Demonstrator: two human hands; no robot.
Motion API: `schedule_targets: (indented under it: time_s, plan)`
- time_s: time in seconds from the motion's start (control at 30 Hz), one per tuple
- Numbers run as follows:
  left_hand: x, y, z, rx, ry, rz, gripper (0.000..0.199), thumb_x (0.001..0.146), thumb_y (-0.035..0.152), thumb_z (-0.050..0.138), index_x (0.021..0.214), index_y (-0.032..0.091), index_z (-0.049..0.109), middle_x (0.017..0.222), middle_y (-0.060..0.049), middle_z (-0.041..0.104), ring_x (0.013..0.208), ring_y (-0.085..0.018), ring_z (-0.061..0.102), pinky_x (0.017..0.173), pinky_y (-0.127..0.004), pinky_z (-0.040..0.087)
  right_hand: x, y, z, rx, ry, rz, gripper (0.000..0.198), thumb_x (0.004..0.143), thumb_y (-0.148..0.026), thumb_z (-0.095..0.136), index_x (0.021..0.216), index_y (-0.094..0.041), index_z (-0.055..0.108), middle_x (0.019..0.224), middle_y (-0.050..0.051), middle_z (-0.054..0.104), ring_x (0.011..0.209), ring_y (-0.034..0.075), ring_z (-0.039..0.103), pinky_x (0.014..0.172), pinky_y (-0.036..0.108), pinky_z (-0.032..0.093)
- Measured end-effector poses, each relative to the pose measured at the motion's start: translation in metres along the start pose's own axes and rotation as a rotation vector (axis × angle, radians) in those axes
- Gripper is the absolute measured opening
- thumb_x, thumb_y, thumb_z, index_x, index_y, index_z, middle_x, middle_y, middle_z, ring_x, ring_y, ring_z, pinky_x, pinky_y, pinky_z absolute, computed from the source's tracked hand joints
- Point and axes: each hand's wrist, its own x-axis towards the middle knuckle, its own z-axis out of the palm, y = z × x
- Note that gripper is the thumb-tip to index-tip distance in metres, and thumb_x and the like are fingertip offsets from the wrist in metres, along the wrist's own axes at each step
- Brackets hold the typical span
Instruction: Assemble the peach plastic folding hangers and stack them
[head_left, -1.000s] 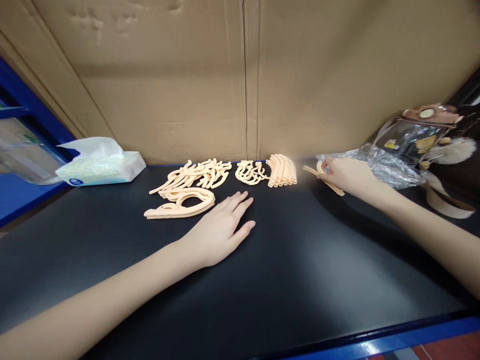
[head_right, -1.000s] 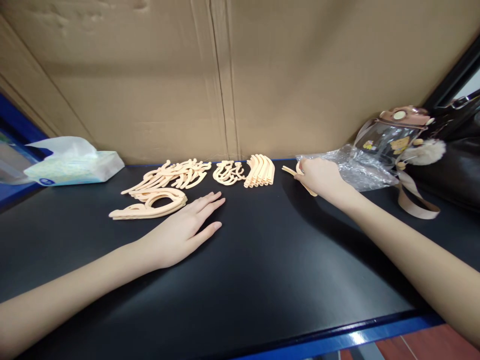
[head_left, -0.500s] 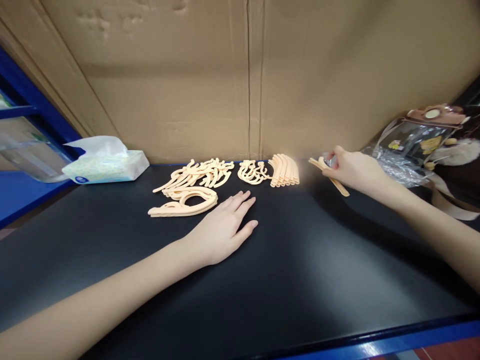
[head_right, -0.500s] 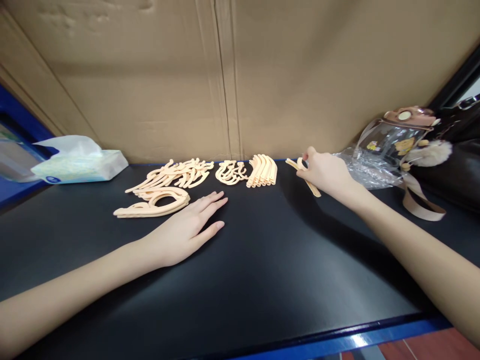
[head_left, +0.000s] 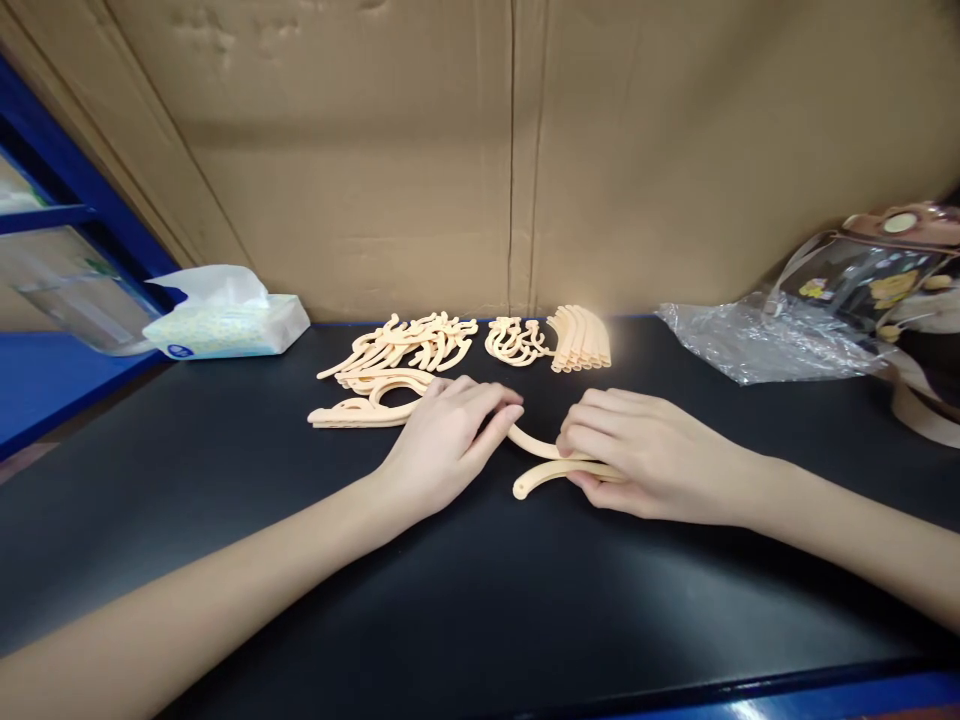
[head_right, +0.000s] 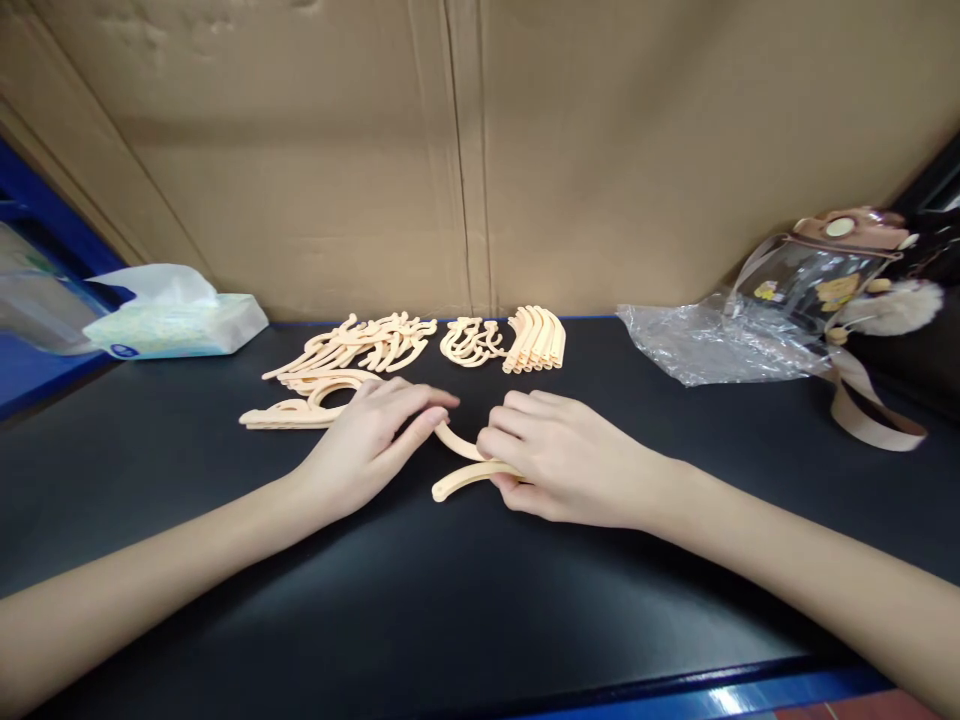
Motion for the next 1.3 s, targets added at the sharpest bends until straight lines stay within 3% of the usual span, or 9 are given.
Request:
schedule_targets:
  time_s: [0.1, 0.57, 0.9, 1.1, 1.3]
  plan:
    - [0.001, -0.001, 0.001, 0.071, -0.047, 0.038, 0.023, 0.098, 0.030, 0.045, 0.089, 0.020, 0.064, 0.081, 0.001, 0.066, 0.077, -0.017, 0.054, 0.074, -0.034, 0.034, -0.001, 0.004, 0.004, -0.004, 0.011, 0.003, 0.008, 0.088, -0.018, 0.050, 0.086, -0.017, 0.058, 0.080, 0.003, 0.058, 0.074, 0.017, 0.047, 0.067, 0.030, 0.037]
    - [0.000, -0.003, 0.003, -0.034, 0.011, 0.130, 0.018, 0.098, 0.026, 0.045, 0.095, 0.019, 0.061, 0.089, -0.001, 0.060, 0.082, -0.016, 0.055, 0.072, -0.029, 0.040, -0.002, 0.011, 0.018, 0.132, 0.110, 0.133, 0.019, 0.093, -0.028, 0.052, 0.105, -0.015, 0.059, 0.094, 0.005, 0.062, 0.084, 0.017, 0.057, 0.072, 0.029, 0.045]
    - [-0.001, 0.002, 0.002, -0.048, -0.014, 0.145, 0.016, 0.096, 0.025, 0.048, 0.097, 0.018, 0.062, 0.093, -0.002, 0.061, 0.085, -0.017, 0.055, 0.075, -0.031, 0.041, -0.001, 0.011, 0.022, 0.025, 0.171, 0.150, 0.019, 0.094, -0.028, 0.051, 0.101, -0.018, 0.065, 0.088, 0.002, 0.060, 0.075, 0.015, 0.056, 0.069, 0.028, 0.044]
    - [-0.001, 0.003, 0.000, -0.050, -0.064, 0.135, 0.021, 0.090, 0.040, 0.057, 0.097, 0.020, 0.061, 0.093, -0.003, 0.064, 0.085, -0.019, 0.056, 0.076, -0.032, 0.041, -0.001, 0.011, 0.022, 0.010, 0.167, 0.163, 0.020, 0.095, -0.028, 0.048, 0.098, -0.017, 0.064, 0.088, 0.003, 0.060, 0.075, 0.015, 0.055, 0.068, 0.028, 0.045]
    - [-0.001, 0.004, 0.001, -0.007, -0.093, 0.128, 0.014, 0.092, 0.032, 0.053, 0.095, 0.020, 0.061, 0.090, -0.002, 0.065, 0.082, -0.018, 0.056, 0.074, -0.031, 0.040, 0.000, 0.010, 0.021, -0.023, 0.146, 0.171, 0.022, 0.096, -0.031, 0.046, 0.092, -0.017, 0.063, 0.086, 0.004, 0.059, 0.073, 0.015, 0.054, 0.067, 0.028, 0.044]
